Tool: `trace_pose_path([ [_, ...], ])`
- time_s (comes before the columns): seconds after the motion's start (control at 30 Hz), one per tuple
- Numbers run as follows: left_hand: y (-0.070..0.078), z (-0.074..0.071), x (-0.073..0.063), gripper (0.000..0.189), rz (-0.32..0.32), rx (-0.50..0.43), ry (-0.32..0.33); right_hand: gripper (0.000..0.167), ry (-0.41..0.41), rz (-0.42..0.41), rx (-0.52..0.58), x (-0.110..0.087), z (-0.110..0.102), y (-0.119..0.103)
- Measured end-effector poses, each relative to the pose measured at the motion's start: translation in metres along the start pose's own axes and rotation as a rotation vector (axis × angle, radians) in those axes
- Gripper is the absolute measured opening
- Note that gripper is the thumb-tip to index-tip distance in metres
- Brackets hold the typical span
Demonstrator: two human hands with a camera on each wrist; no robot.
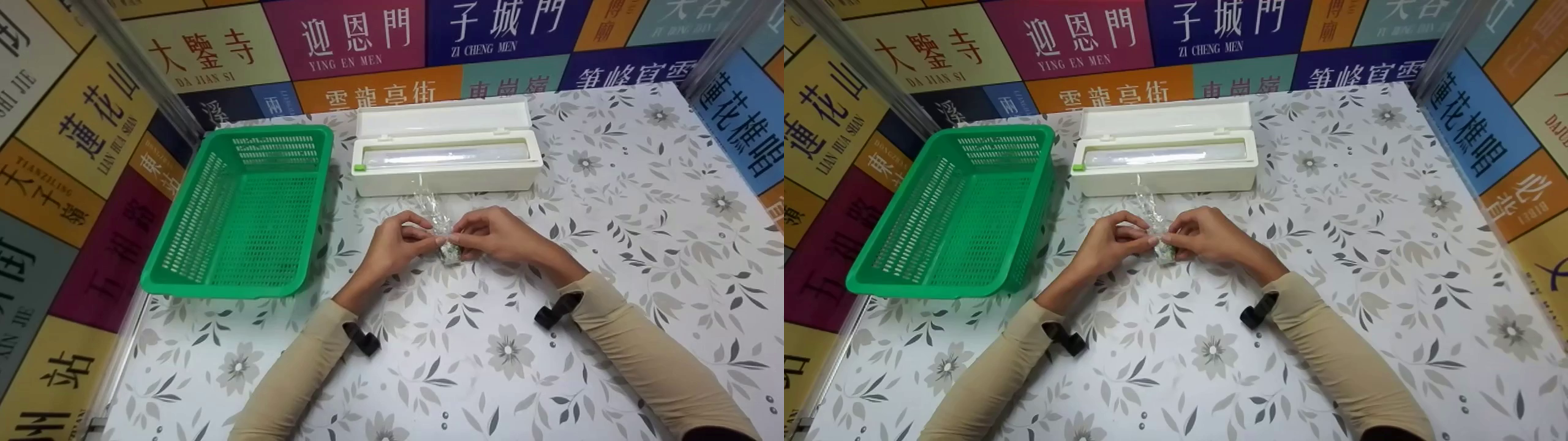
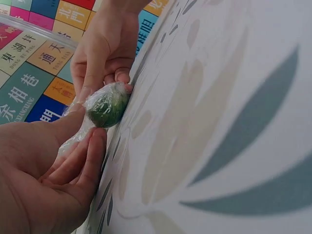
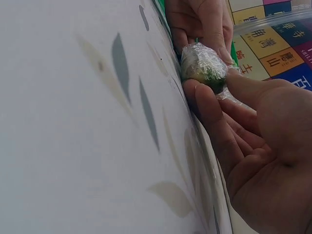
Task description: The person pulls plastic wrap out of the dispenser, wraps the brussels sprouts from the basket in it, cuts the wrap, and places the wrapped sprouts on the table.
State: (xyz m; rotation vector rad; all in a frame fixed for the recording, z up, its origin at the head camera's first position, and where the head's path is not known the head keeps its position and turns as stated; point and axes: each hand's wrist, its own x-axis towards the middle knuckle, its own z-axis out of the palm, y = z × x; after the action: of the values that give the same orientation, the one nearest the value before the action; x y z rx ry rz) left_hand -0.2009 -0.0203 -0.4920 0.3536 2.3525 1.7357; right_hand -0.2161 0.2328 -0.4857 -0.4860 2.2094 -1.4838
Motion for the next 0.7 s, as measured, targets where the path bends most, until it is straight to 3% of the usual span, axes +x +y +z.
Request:
trace_pose_path([
  [0.1,0.0021,0.0019,-0.0008,0.039,-0.061,-0.018,-0.004,0.03,-0.015,-0.018,-0.035,0.0001,-0.0018,0.0002],
  [0.23,0.0041,0.0035,-0.0009,0.04,-0.12,-0.056,-0.055,0.033,-0.028,-0.031,-0.085,0.0002,-0.0043,0.0007],
  [0.47,0.0052,0.0034,-0.0012,0.024,-0.073,-0.017,-0.092,0.032,-0.029,-0.095,-0.07,-0.0003,-0.0039,0.0003],
  [0.7,0.0042,0.0047,-0.0007,0.033,-0.072,-0.061,-0.062,0.025,-0.016,-0.168,-0.018,0.002,-0.0001,0.0031],
])
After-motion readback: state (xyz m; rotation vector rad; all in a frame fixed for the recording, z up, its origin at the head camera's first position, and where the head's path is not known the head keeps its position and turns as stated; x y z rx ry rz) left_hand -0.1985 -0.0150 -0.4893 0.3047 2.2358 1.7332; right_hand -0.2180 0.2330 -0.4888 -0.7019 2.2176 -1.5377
